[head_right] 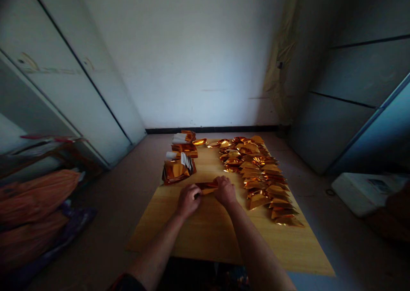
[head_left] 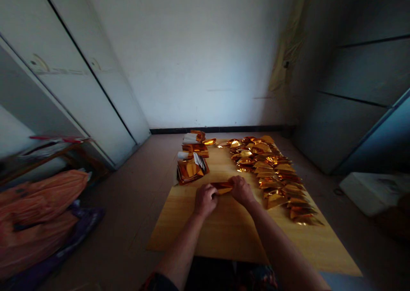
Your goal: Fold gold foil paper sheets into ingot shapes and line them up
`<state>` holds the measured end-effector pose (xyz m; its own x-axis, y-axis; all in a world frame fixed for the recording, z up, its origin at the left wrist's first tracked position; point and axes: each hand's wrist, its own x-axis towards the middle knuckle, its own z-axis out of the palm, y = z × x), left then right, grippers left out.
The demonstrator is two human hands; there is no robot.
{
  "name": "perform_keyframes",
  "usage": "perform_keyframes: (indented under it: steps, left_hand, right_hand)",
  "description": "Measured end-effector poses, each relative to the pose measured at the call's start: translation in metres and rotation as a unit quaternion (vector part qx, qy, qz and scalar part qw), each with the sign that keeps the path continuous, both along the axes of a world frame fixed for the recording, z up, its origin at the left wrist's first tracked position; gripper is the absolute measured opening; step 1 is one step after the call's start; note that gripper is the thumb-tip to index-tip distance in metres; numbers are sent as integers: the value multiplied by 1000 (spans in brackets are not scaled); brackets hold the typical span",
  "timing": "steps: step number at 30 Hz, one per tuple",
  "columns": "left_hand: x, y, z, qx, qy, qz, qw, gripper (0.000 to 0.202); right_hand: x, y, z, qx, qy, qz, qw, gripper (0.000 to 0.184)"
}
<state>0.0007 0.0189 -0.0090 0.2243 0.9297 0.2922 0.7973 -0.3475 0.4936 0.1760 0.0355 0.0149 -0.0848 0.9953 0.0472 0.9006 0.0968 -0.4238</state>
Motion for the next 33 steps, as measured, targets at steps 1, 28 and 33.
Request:
perform_keyframes:
  steps: [1,28,33]
  left_hand:
    - [0,-1,0,7,-2,-3,1000,16]
    - [-4,8,-20,83,-95,19,992,52]
    - [-2,5,-13,67,-75,13,995,27]
  right_hand:
    - [1,1,0,-6,8,1,1000,34]
    - [8,-6,2,-3,-37,65,997,19]
    - [11,-8,0,17,-47,85,995,14]
